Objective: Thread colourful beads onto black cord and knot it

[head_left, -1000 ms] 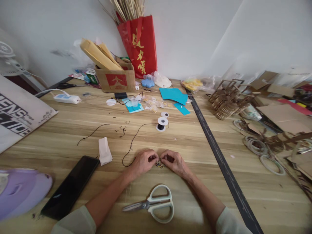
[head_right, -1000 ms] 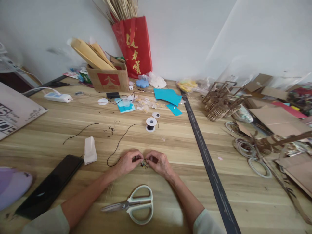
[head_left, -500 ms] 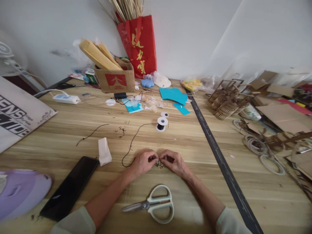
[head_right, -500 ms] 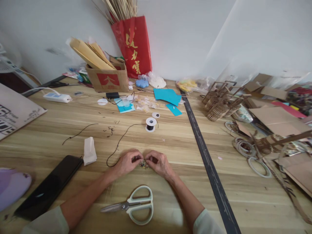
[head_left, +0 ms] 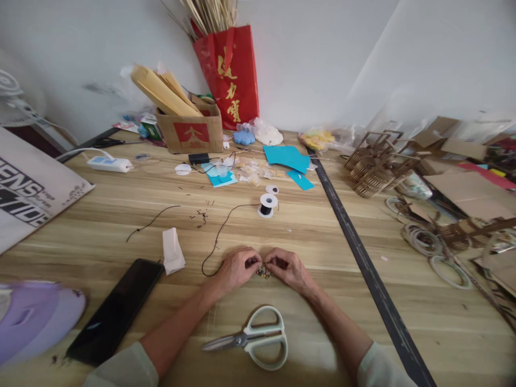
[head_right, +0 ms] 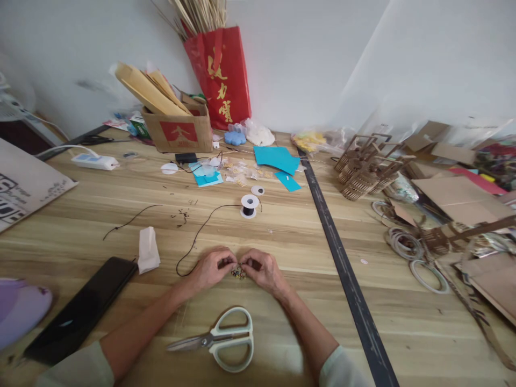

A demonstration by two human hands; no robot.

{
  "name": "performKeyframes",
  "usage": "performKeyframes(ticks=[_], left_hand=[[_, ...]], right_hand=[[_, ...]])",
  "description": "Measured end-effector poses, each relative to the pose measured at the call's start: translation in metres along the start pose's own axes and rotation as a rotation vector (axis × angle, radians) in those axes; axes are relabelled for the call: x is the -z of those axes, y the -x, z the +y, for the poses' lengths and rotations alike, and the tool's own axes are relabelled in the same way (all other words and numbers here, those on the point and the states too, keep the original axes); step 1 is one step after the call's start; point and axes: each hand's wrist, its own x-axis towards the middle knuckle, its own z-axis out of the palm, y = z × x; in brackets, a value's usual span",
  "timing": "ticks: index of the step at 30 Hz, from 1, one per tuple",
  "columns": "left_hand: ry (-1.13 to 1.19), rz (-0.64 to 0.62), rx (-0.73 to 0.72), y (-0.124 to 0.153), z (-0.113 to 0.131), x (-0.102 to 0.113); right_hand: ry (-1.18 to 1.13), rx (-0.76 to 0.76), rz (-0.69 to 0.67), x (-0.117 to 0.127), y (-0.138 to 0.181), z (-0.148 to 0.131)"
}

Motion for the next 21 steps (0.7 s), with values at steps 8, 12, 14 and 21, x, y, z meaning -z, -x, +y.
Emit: performKeyframes(ticks=[8,12,14,21], left_hand=[[-0.016,-0.004,-0.005,-0.0004,-0.0011,-0.0007],[-0.035,-0.009,-0.02,-0.0009,-0.0011,-0.0008],[-0.034,-0.008,-0.025,-0.0009,-0.0009,-0.0006],[-0.034,-0.009,-0.028,-0.0006,-0.0017,-0.001]], right_hand=[[0.008,0.012,-0.001,-0.0006,0.0,0.0023],[-0.02,-0.023,0.0,-0.0011,0.0004,0.002],[-0.019,-0.022,0.001,-0.0013,0.0004,0.0026],[0.003,-0.009,-0.003,-0.0002,-0.0004,0.0005]])
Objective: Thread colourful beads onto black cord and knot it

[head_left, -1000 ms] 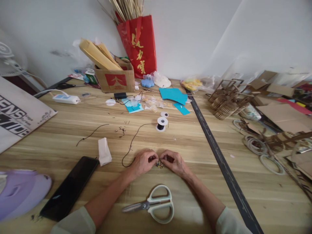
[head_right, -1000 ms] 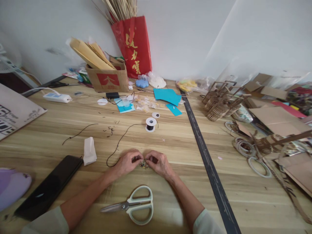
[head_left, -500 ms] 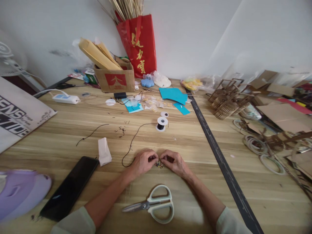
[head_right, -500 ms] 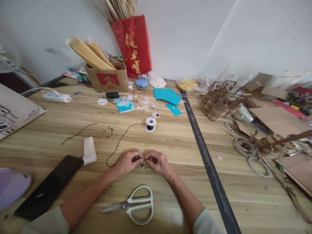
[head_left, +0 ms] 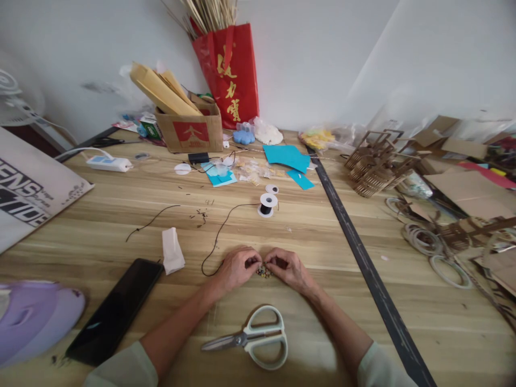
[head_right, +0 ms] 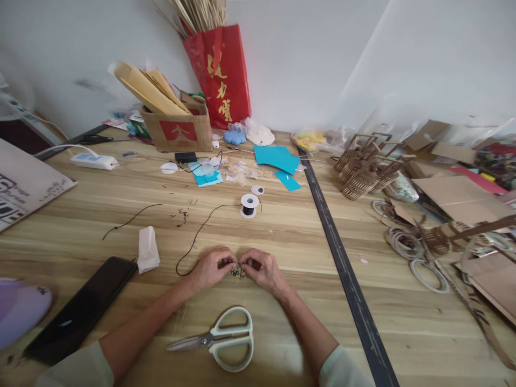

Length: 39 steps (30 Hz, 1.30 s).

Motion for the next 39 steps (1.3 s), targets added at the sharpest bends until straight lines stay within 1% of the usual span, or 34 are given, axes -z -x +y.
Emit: performKeyframes(ticks=[7,27,39], left_hand=[[0.014,0.001,0.0,0.0006,-0.0024,-0.0015],[0.014,0.011,-0.011,-0.0001,-0.0002,-0.0004],[0.012,0.023,-0.011,0.0007,-0.0009,-0.0009]], right_hand=[[0.012,0.039,-0.001,0.0002,-0.0002,0.001],[-0.024,-0.026,0.012,-0.0016,-0.0003,0.0016],[-0.037,-0.009,0.009,-0.0024,-0.0005,0.006]])
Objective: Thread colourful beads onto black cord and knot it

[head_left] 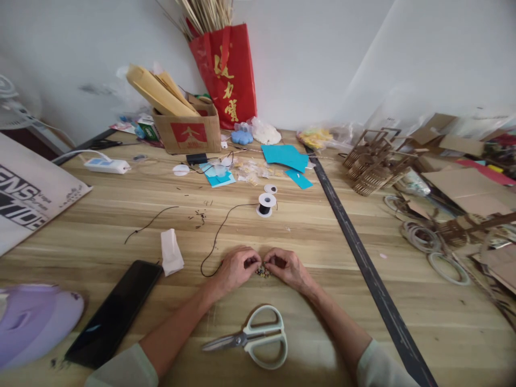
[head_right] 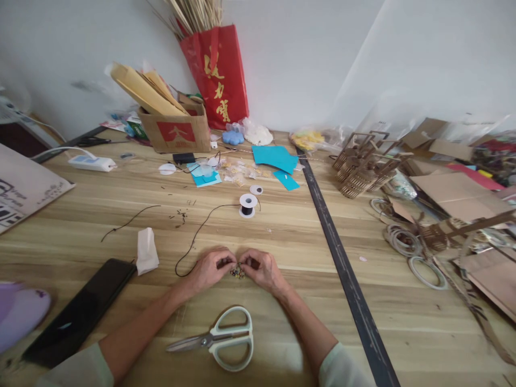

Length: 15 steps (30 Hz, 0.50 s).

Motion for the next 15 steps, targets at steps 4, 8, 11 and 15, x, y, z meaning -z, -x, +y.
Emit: performKeyframes(ticks=[4,8,11,15], left_hand=[[0.001,-0.003,-0.005,-0.0001,0.0001,0.0],[0.0,-0.011,-0.001,-0.0006,0.0008,0.0004],[0.003,-0.01,-0.006,-0.0009,0.0014,0.0006],[0.002,-0.018,0.0,-0.0008,0.0021,0.0013]], right_hand=[[0.008,0.011,-0.008,0.0003,-0.0002,0.0001],[0.025,0.02,0.006,0.0008,-0.0003,-0.0014],[0.025,0.015,0.011,0.0011,0.0,-0.0026],[0.013,0.009,0.004,0.001,0.0002,-0.0025]])
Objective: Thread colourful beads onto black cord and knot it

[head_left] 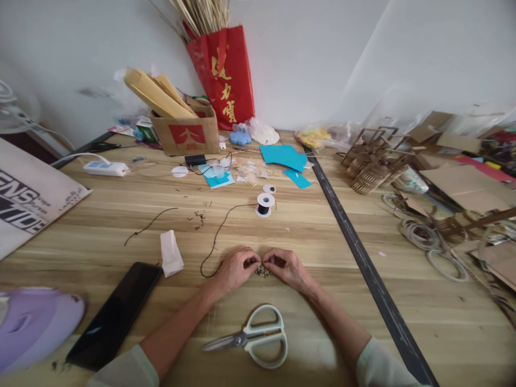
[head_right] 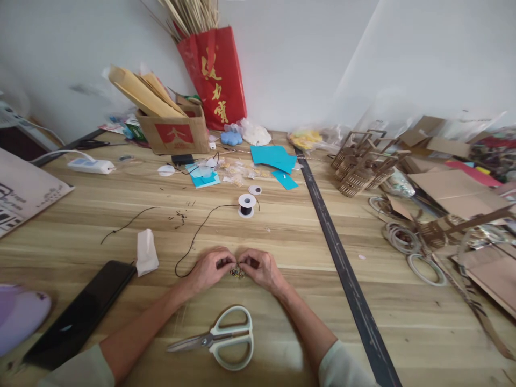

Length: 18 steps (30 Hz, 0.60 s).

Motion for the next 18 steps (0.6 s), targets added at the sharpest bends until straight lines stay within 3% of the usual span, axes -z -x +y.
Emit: performKeyframes(ticks=[18], left_hand=[[-0.01,-0.004,-0.031,-0.0006,-0.0021,-0.0008]], right_hand=[[0.009,0.017,0.0,0.0007,0.0003,-0.0012]])
